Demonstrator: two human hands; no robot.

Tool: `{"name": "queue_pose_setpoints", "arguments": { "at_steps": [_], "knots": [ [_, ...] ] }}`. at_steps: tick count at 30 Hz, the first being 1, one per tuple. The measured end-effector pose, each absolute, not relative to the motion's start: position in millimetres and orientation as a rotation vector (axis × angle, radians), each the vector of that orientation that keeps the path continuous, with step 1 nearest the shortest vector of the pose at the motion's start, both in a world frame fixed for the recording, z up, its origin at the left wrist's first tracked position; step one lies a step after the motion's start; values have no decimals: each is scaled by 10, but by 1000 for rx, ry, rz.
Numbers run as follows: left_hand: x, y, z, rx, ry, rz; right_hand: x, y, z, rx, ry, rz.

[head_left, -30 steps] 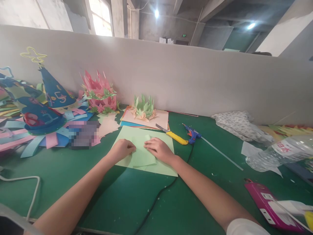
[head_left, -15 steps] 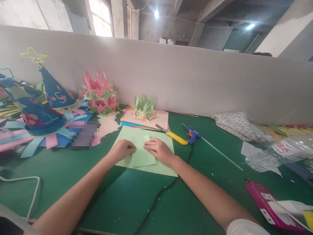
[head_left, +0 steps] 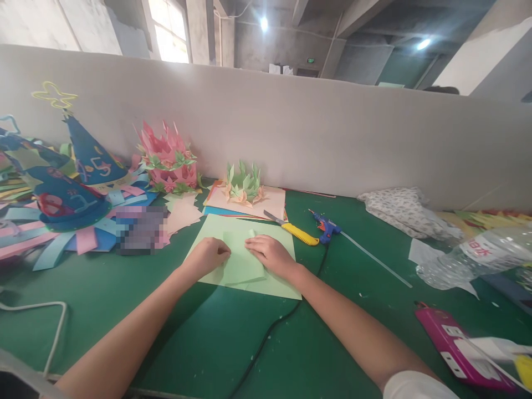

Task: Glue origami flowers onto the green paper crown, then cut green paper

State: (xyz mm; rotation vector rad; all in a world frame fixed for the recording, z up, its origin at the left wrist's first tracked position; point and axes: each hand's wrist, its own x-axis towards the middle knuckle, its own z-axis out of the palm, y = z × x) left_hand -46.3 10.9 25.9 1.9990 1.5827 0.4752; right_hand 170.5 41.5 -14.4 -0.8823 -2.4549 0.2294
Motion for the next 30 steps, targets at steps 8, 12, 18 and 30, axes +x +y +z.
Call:
{"name": "queue_pose_setpoints", "arguments": {
  "at_steps": [8,12,18,30],
  "knots": [
    [-438,99,248,2052,1597,471,1737,544,-141,-1113,-2401,170],
    [-436,103,248,2138,1614,532,1762,539,-129,-1091,-2368,141],
    [-468,145,244,2237,1625,625,1778,543,-162,-1045,-2332,156],
    [-467,188,198,2211,1644,539,1949,468,137,-1125,-2639,400]
  ]
}}
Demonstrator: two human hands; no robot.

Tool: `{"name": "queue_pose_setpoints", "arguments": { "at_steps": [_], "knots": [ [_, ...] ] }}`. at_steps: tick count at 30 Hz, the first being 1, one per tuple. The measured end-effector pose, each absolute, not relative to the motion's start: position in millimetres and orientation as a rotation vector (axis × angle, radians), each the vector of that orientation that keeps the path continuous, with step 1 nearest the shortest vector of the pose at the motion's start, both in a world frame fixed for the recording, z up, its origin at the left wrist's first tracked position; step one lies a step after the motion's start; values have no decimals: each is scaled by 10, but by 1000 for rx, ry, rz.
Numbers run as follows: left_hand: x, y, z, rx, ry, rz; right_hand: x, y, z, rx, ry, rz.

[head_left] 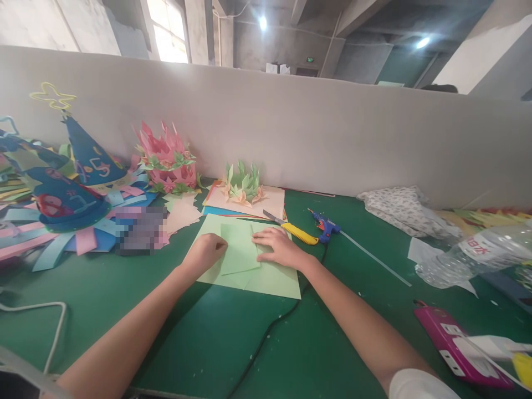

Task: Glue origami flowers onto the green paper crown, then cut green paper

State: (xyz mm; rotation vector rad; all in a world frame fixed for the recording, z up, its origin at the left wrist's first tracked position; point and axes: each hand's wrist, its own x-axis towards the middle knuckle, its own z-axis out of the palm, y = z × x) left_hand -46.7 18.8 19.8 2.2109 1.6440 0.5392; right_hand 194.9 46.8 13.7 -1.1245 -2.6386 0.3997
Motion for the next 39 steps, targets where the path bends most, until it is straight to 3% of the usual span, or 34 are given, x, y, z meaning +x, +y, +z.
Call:
{"name": "queue_pose_setpoints", "arguments": {
  "at_steps": [9,17,24,33,39],
  "knots": [
    [-474,187,194,2236,1645,535,1980,407,243,-1179,-2752,609],
    [-481,211,163,2298,1577,530,1925,463,203,-1184,-2554,688],
    [-476,199,171,2234,1612,542,1991,525,147,-1133,-2344,980],
    [-476,188,208,2240,1608,575,1819,648,-40,-1289,-2344,507],
    [-480,183,181,2241,1608,576,1672,850,-107,-1368,-2330,415]
  ]
}}
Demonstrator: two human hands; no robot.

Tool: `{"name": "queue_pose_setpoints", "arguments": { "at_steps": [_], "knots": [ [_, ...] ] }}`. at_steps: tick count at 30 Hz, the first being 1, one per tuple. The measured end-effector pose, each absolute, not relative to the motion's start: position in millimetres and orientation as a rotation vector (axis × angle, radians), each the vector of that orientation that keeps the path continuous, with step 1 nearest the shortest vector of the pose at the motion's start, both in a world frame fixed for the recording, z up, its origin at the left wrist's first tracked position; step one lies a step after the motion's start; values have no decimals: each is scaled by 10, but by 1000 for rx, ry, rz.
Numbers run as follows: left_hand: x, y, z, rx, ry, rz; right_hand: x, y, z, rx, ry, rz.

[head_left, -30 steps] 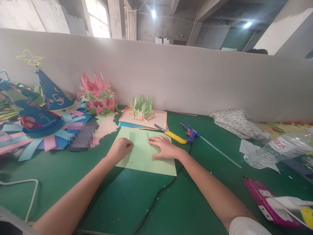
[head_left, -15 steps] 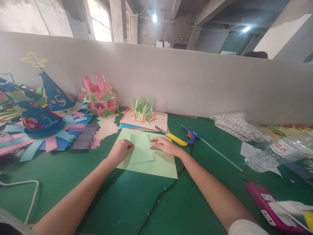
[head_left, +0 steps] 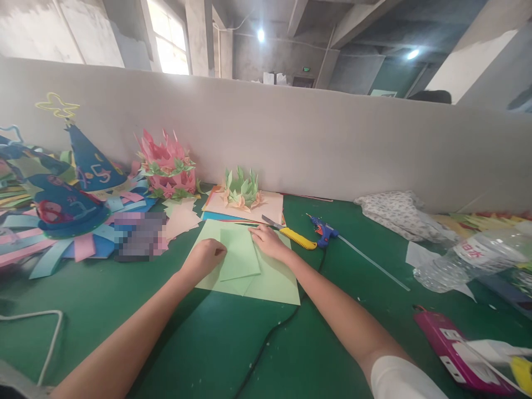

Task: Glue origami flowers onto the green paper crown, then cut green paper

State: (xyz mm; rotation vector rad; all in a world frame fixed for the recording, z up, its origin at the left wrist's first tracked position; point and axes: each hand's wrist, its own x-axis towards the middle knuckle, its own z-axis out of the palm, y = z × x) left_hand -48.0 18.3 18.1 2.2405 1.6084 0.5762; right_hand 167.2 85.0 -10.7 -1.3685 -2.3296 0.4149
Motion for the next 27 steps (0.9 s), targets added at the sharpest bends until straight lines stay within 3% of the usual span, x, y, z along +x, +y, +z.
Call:
{"name": "queue_pose_setpoints", "arguments": {
  "at_steps": [4,9,13,20,27],
  "knots": [
    [-500,181,179,2251,1658,641,1824,779,-75,-1318,-2315,404],
    [-582,204,206,2296,1715,641,2331,504,-53,-1374,-2225,-98],
    [-658,214,204,2266,1645,590,2527,438,-119,-1529,-2199,-296],
    [-674,207,244,2292,1615,593,2460,560,-151,-1604,-2161,-204],
    [-717,262,250,2365,1656,749,2454,391,-66,-1254,-2129,-54]
  ]
}}
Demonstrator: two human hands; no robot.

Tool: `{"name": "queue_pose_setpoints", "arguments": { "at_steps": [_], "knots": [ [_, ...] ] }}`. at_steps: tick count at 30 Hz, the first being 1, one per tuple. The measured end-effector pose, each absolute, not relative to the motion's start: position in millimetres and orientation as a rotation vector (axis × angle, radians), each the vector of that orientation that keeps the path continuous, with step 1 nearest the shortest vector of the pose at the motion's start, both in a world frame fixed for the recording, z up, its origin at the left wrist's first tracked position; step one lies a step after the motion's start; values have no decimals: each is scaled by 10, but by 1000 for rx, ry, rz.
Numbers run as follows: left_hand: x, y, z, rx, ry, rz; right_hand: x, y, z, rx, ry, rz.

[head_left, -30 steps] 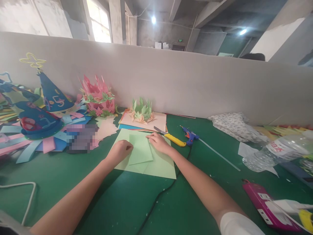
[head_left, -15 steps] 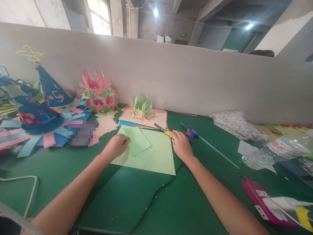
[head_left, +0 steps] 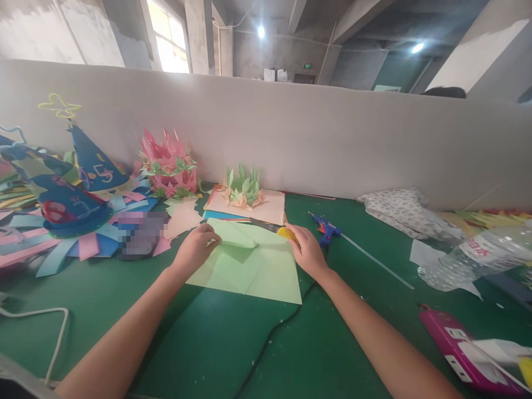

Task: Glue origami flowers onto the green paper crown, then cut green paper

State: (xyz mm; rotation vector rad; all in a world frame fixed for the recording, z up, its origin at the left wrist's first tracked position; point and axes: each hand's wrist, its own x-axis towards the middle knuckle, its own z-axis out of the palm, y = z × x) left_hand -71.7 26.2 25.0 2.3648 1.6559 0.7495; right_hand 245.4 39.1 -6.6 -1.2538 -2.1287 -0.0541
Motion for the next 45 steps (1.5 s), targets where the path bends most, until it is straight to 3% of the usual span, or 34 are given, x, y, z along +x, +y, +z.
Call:
{"name": "queue_pose_setpoints", "arguments": {
  "at_steps": [12,25,35,41,45],
  "knots": [
    [-764,309,253,2076,1640,755,2445,345,-80,-1035,-2297,62],
    [-755,286,286,2131,1627,812,2425,354,-58,-1094,-2334,5],
    [-876,234,437,2330,1205,405,2339,285,-42,-988,-2481,-7],
    [-566,197,260,2387,1335,595,2276,279,-41,-982,-2520,-28],
    [-352,182,84,2520,1329,437,2267,296,-49,-968,-2519,-56]
  ]
}}
